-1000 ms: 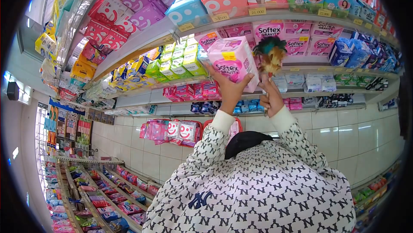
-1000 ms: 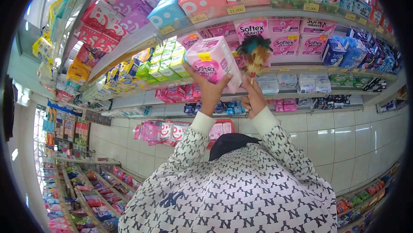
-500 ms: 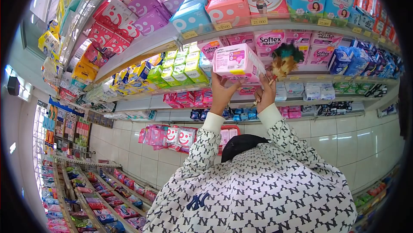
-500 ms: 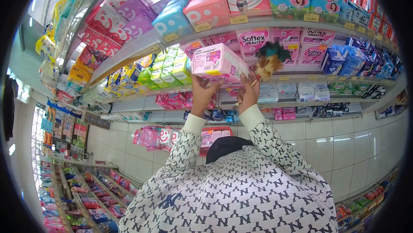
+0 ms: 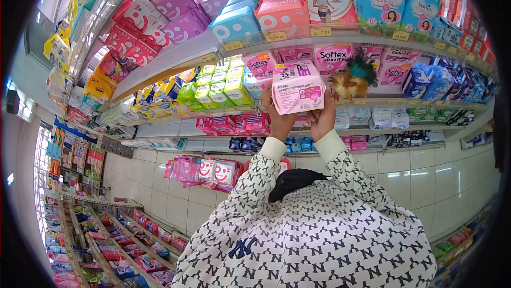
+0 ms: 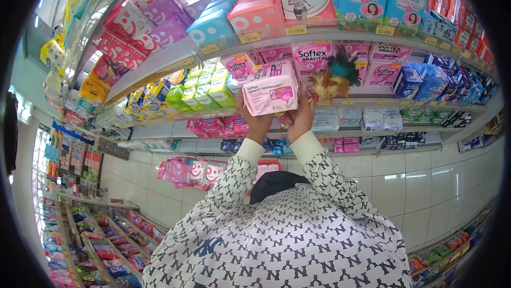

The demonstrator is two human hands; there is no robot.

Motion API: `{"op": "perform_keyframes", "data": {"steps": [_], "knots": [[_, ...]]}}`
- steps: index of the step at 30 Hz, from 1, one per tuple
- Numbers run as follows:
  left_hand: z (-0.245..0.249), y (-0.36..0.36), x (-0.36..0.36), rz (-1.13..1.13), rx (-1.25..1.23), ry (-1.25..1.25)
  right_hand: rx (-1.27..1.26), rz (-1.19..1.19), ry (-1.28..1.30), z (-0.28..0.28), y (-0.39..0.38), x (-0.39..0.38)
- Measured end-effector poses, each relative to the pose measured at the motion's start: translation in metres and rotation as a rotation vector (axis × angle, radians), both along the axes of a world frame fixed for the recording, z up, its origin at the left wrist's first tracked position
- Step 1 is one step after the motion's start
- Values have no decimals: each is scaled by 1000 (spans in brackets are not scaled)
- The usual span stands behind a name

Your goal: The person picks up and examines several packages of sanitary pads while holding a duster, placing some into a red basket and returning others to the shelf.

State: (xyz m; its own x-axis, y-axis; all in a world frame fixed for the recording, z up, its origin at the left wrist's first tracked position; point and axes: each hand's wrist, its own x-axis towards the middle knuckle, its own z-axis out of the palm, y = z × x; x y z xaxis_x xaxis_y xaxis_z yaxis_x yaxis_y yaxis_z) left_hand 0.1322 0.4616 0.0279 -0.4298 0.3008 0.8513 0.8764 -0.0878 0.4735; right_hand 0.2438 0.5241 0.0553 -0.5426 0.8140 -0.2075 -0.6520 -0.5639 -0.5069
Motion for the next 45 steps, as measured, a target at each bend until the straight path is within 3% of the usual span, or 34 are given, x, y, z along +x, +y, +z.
{"op": "perform_keyframes", "data": {"steps": [2, 5, 8, 11, 17, 20, 23, 28, 31, 34, 38, 45], "knots": [[1, 4, -5, 22, -22, 37, 30, 5, 2, 6, 0, 3], [0, 13, -8, -129, 138, 26, 22, -2, -12, 9, -3, 8], [4, 16, -5, -85, 136, 107, 74, -24, 83, 0, -1, 7], [16, 9, 2, 35, -27, 124, 49, -28, 71, -3, 2, 3], [22, 11, -11, -21, -178, 104, -3, -20, 65, -1, 3, -4], [26, 25, -9, -249, -18, -240, 39, -57, 56, 5, 3, -5], [44, 25, -1, -261, -45, -256, 66, -94, 65, 8, 4, -7], [30, 26, -9, -336, 1, -287, 71, -146, 53, 7, 1, -11], [26, 25, -20, -336, -122, -341, 74, -163, 7, 8, 0, -15], [34, 26, -28, -511, -130, -437, 96, -145, -5, 8, 3, -20], [48, 13, -43, -347, -314, -297, 94, -142, 12, 11, 2, -24], [46, 3, -50, -461, -405, -468, 105, -166, -31, 1, 2, -30]]}}
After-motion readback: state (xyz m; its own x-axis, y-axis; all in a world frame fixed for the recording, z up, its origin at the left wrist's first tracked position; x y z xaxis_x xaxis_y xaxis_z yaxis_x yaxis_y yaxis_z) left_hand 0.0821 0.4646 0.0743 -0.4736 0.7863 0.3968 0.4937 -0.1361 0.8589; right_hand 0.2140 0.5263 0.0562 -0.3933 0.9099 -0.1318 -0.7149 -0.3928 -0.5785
